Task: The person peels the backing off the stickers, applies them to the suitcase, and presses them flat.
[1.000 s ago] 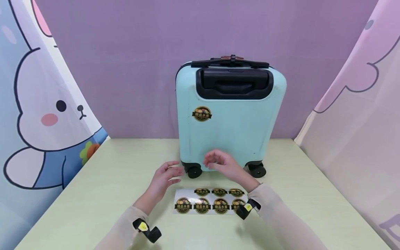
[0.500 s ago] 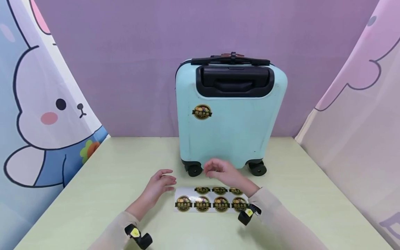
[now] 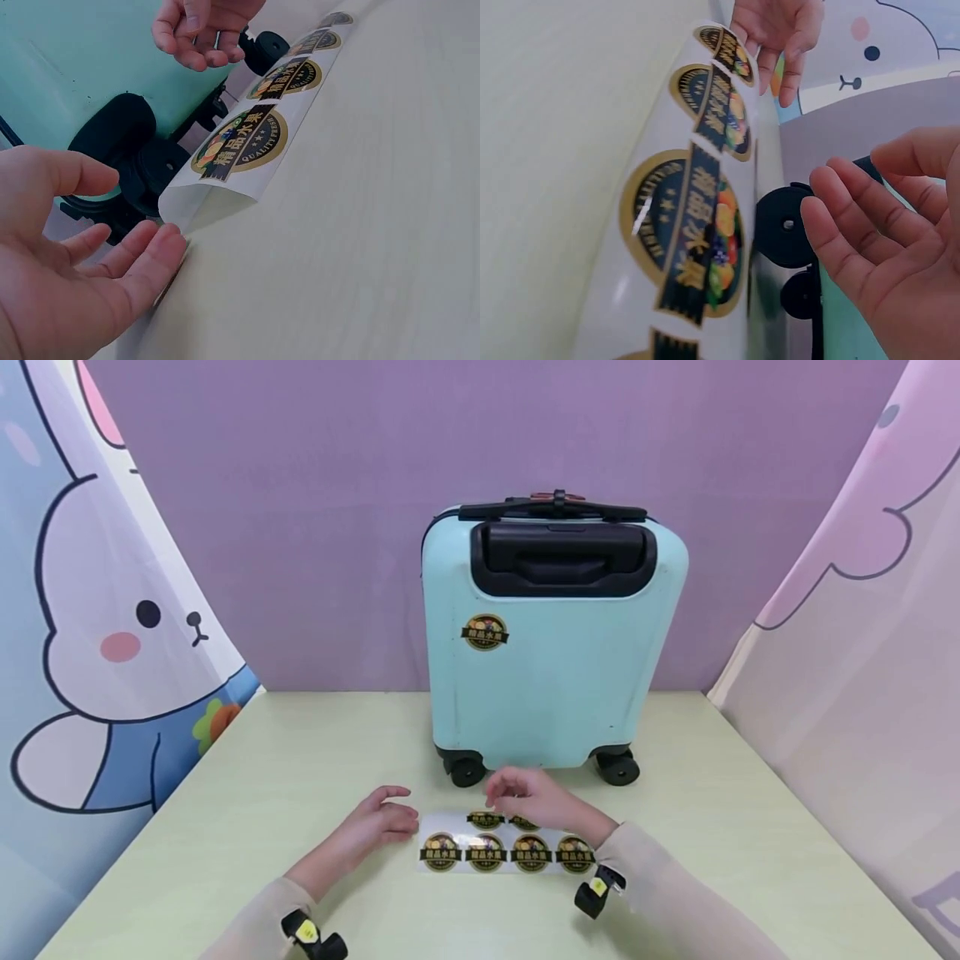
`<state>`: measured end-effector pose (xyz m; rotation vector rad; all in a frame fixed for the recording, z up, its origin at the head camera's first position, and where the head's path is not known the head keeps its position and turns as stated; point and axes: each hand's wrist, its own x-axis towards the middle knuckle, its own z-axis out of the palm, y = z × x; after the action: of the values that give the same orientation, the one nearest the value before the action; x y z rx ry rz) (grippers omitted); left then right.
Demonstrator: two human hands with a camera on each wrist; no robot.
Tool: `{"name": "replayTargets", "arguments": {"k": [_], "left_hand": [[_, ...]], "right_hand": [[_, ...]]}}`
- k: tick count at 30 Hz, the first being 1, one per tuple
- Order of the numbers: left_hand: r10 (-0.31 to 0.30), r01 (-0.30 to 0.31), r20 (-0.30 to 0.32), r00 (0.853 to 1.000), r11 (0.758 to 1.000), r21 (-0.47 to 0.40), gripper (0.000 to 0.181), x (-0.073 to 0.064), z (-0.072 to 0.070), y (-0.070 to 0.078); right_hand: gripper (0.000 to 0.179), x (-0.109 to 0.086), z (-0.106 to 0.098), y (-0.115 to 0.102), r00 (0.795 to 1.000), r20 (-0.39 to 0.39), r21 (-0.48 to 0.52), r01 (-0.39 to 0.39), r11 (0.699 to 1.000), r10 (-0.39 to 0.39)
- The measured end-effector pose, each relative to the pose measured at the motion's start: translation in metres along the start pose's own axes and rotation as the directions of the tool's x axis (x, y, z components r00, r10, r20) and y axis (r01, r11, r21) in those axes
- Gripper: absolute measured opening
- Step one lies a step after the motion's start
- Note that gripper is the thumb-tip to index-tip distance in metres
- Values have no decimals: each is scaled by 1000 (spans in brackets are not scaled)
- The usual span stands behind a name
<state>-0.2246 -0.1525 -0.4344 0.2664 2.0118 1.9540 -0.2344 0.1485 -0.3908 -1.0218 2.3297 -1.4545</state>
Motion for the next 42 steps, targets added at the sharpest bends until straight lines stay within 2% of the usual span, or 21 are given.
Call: {"name": "replayTargets", "arguments": {"k": [8, 13, 20, 30, 42], "left_hand": [[-42, 43, 139, 989, 999, -3, 51, -7, -2, -2], [-58, 59, 188, 980, 998, 4, 49, -9, -1, 0], [-47, 50, 195, 980, 999, -7, 47, -11, 3, 1], [-28, 38, 195, 980, 998, -49, 44, -9, 7, 1], [-25, 50, 211, 977, 992, -116, 46, -8, 20, 14]], "right_hand": [[18, -5, 8, 4, 999, 23, -1, -29, 1000, 29], [17, -7, 12, 2, 999, 36, -36, -37, 999, 38], [18, -7, 17, 1, 997, 47, -83, -56, 995, 60], [26, -10, 20, -5, 997, 10, -176, -71, 982, 74], [30, -11, 24, -14, 998, -39, -228, -50, 972, 42]]}}
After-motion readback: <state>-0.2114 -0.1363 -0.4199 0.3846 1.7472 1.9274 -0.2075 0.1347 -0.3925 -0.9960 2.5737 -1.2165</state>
